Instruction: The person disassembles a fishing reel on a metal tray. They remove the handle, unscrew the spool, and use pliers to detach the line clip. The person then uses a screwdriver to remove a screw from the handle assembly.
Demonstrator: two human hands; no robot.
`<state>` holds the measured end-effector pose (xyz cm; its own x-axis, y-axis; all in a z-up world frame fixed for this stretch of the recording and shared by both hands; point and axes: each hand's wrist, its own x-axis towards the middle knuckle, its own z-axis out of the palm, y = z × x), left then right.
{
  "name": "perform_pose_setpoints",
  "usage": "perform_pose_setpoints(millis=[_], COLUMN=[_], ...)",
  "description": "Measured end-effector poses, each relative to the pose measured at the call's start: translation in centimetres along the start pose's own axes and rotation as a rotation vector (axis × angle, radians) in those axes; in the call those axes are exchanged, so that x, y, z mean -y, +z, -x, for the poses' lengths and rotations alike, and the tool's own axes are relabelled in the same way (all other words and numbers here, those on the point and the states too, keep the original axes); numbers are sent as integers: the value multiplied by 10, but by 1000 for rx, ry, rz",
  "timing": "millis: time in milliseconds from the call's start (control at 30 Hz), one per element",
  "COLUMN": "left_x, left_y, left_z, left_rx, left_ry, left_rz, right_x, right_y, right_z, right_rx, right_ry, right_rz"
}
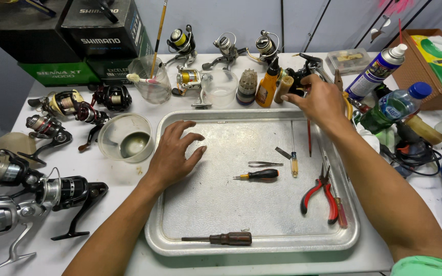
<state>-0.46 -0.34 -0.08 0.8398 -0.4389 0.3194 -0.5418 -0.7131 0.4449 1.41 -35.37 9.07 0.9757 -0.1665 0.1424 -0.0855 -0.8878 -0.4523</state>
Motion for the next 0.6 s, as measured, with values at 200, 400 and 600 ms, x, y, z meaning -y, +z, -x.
perform_pose_setpoints(millis=[200, 400, 600], left_x=[-1, 3, 1], left_y=[-2, 2, -1], left_z=[-1, 0, 1], left_rx=[15, 13, 10], left_ry=[0, 18, 19], left_rz=[7, -13, 4], right_x=[11, 8, 16], right_y=[-28, 0, 21], right_z=[66, 80, 73], right_rx=[447, 558, 678], right_ry=[118, -175, -365], right_rz=[186, 253, 380])
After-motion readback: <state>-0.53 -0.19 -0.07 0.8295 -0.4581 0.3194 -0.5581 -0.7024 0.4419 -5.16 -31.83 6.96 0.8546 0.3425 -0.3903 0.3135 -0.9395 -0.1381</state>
